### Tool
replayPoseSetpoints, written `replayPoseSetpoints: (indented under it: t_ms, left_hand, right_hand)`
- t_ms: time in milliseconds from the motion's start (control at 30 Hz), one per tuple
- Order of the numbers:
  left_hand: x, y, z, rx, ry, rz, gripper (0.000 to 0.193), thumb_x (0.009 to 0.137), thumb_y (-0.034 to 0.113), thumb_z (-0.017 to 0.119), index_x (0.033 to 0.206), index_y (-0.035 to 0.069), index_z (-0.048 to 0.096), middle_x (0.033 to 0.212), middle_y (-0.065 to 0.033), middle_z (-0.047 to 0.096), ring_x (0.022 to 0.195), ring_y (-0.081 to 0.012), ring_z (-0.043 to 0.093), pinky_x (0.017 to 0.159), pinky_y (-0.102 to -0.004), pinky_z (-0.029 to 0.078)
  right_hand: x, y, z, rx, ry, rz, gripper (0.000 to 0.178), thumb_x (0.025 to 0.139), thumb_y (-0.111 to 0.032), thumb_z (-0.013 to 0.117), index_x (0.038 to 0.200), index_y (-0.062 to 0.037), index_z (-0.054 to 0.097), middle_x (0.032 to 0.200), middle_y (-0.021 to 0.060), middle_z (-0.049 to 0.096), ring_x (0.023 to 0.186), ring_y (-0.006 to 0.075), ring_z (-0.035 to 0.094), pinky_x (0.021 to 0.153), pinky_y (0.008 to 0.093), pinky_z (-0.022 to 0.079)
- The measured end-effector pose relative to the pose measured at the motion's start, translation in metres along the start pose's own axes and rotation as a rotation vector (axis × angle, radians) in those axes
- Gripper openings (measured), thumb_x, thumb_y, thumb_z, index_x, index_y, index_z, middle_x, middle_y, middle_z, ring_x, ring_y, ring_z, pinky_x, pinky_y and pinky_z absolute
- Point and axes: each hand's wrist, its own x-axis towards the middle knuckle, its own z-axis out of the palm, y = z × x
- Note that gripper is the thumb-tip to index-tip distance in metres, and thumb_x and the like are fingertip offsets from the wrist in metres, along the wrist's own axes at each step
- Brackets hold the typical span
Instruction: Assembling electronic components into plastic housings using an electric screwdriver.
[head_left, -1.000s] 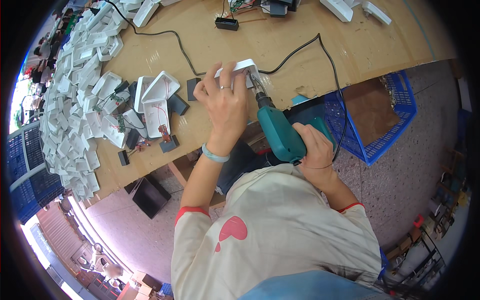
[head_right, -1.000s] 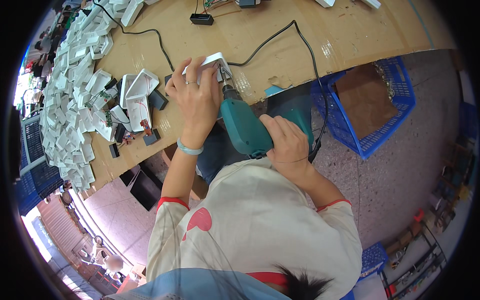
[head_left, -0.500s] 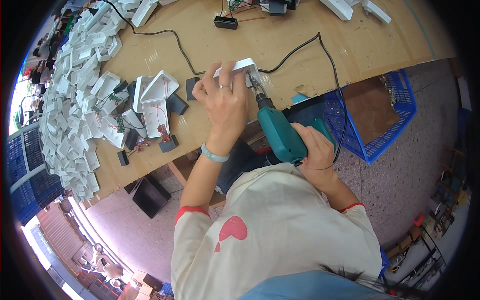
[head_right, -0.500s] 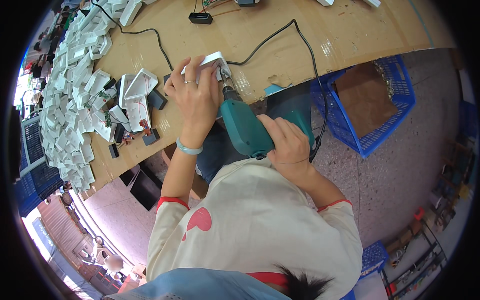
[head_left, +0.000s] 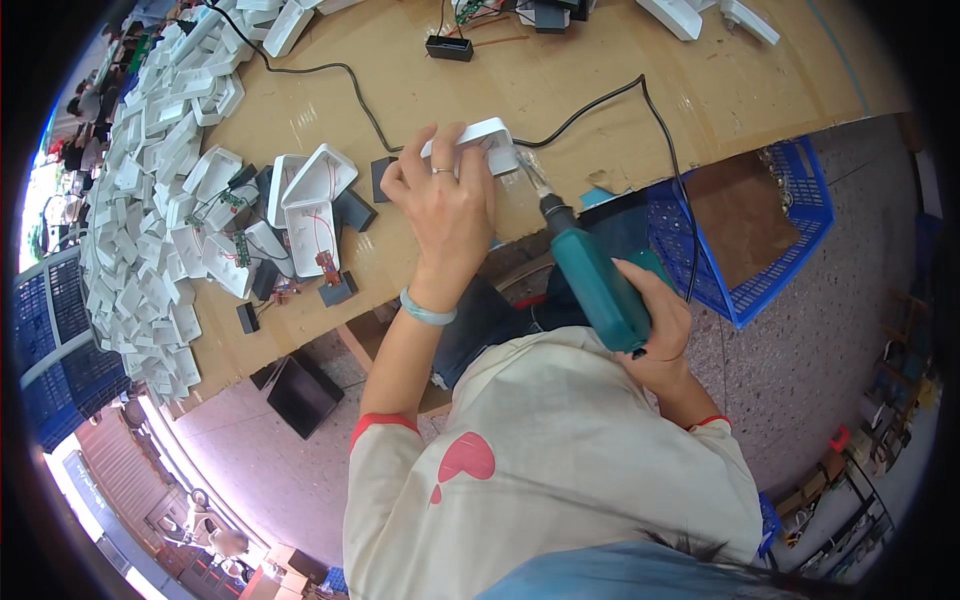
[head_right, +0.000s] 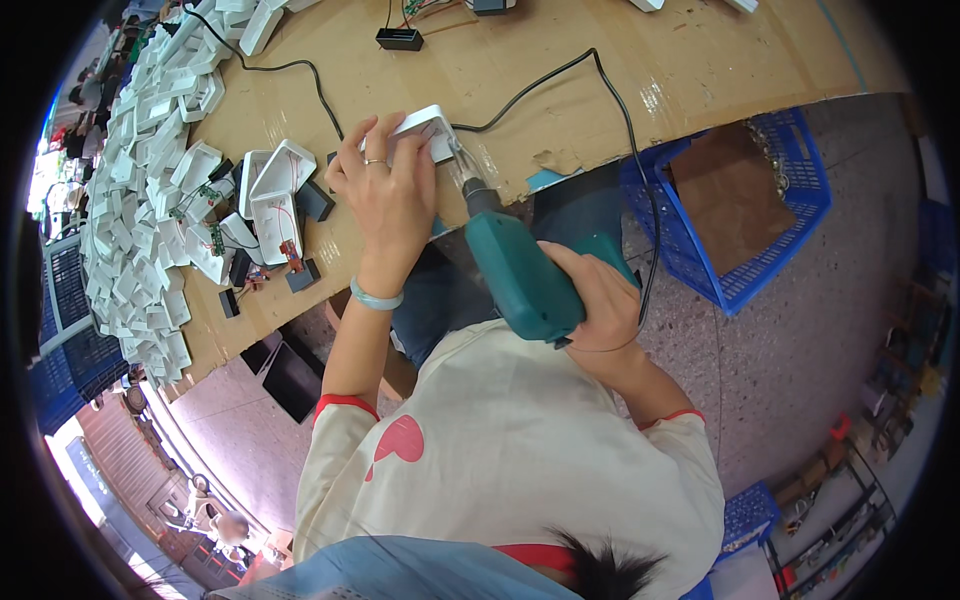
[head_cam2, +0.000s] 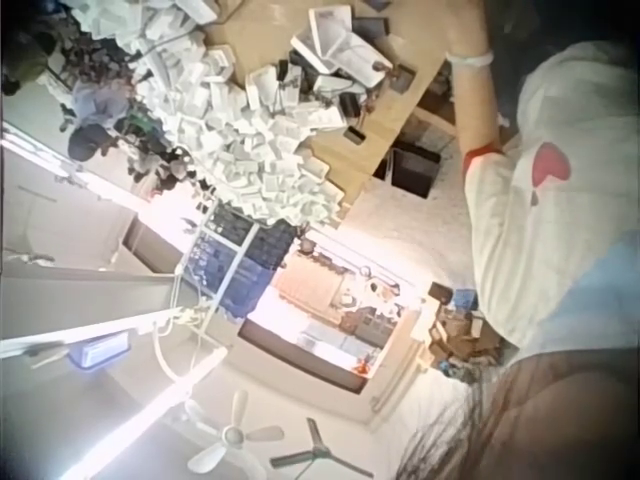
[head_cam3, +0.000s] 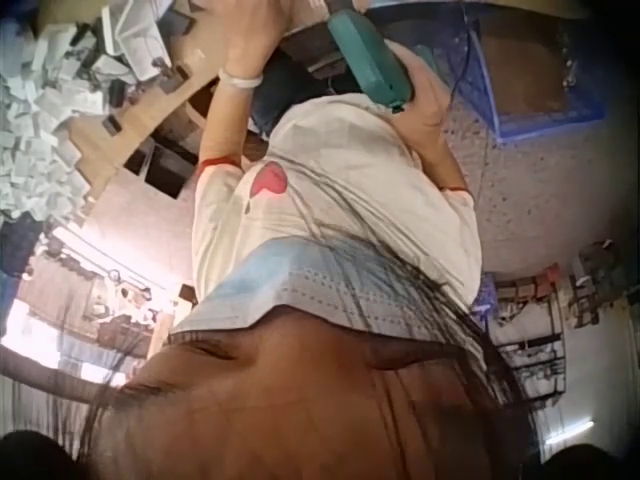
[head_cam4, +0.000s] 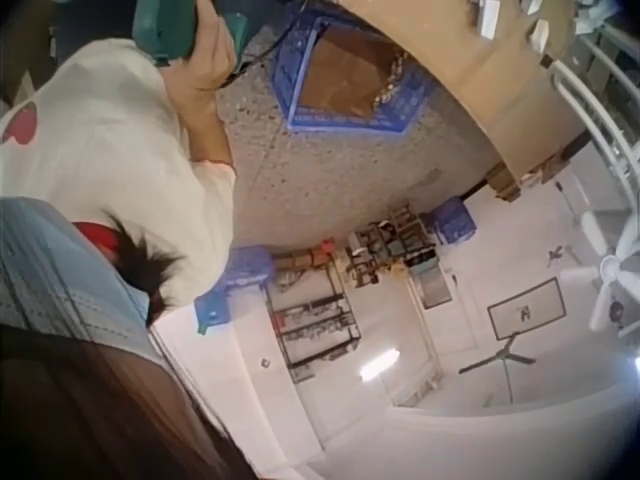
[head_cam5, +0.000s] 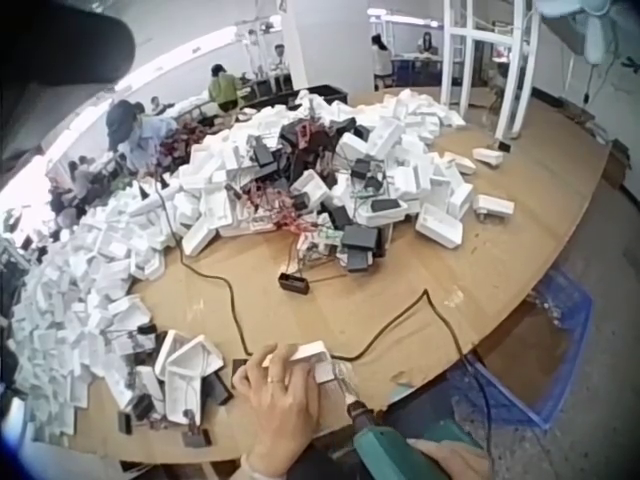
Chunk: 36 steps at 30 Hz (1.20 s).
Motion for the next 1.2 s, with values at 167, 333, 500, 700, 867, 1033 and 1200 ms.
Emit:
replayPoseSetpoints:
  t_ms: [167,333,500,700,867,1033,1200]
  left_hand:
    - [0.003,-0.002,0.000,-0.076,-0.004,-0.016,0.014,0.085,0.017,0.077,0.096,0.011,0.070,0.129,-0.0047,0.063,0.125,-0.0314,0.053,0.101,-0.0489,0.034]
    - [0.000,-0.013,-0.013,-0.156,-0.079,0.012,0.028,0.084,0.021,0.080,0.105,0.009,0.066,0.133,-0.0090,0.060,0.123,-0.0345,0.053,0.099,-0.0481,0.038]
    - [-0.024,-0.025,-0.034,-0.018,-0.088,-0.029,0.039,0.082,0.018,0.079,0.114,0.004,0.063,0.138,-0.0128,0.055,0.122,-0.0357,0.053,0.099,-0.0488,0.039]
    - [-0.057,-0.081,-0.050,0.358,0.016,-0.210,0.039,0.079,0.024,0.081,0.109,0.007,0.064,0.133,-0.0098,0.062,0.121,-0.0324,0.055,0.098,-0.0481,0.038]
    - [-0.006,-0.097,-0.055,0.497,-0.039,-0.316,0.047,0.072,0.034,0.087,0.107,0.009,0.067,0.112,-0.0078,0.067,0.111,-0.0339,0.057,0.090,-0.0484,0.038]
    - [0.082,-0.094,-0.078,0.357,-0.270,-0.396,0.056,0.067,0.044,0.091,0.100,0.003,0.070,0.115,-0.0154,0.064,0.112,-0.0387,0.056,0.085,-0.0559,0.043]
    - [0.166,-0.276,0.046,0.170,0.041,-0.198,0.035,0.086,0.037,0.076,0.098,0.005,0.069,0.110,-0.0202,0.070,0.107,-0.0384,0.065,0.081,-0.0549,0.050]
  right_hand:
    - [-0.003,0.000,-0.008,0.010,0.076,0.049,0.041,0.079,0.000,0.077,0.119,0.0029,0.066,0.104,0.0159,0.073,0.087,0.0239,0.073,0.079,0.0316,0.056]
    - [0.000,0.002,-0.006,0.024,0.156,0.061,0.041,0.079,0.009,0.078,0.119,0.0033,0.066,0.103,0.0147,0.073,0.085,0.0207,0.073,0.078,0.0291,0.056]
    - [-0.002,0.008,-0.004,0.009,0.189,0.055,0.039,0.081,0.006,0.081,0.118,0.0027,0.066,0.102,0.0153,0.073,0.086,0.0212,0.073,0.079,0.0300,0.056]
    - [0.002,0.012,0.003,0.091,0.163,0.089,0.039,0.083,0.005,0.081,0.118,0.0021,0.065,0.103,0.0151,0.073,0.088,0.0211,0.073,0.080,0.0310,0.056]
    - [0.010,0.012,0.002,0.077,0.175,0.031,0.039,0.084,0.005,0.080,0.120,0.0021,0.064,0.105,0.0149,0.072,0.092,0.0203,0.071,0.082,0.0310,0.055]
    - [0.009,0.019,-0.001,0.081,0.210,0.094,0.037,0.086,0.003,0.079,0.120,0.0023,0.064,0.103,0.0137,0.072,0.090,0.0197,0.069,0.082,0.0310,0.055]
    - [0.015,0.018,-0.002,0.081,0.231,0.081,0.034,0.087,0.001,0.079,0.118,0.0027,0.065,0.103,0.0131,0.072,0.088,0.0193,0.068,0.081,0.0312,0.054]
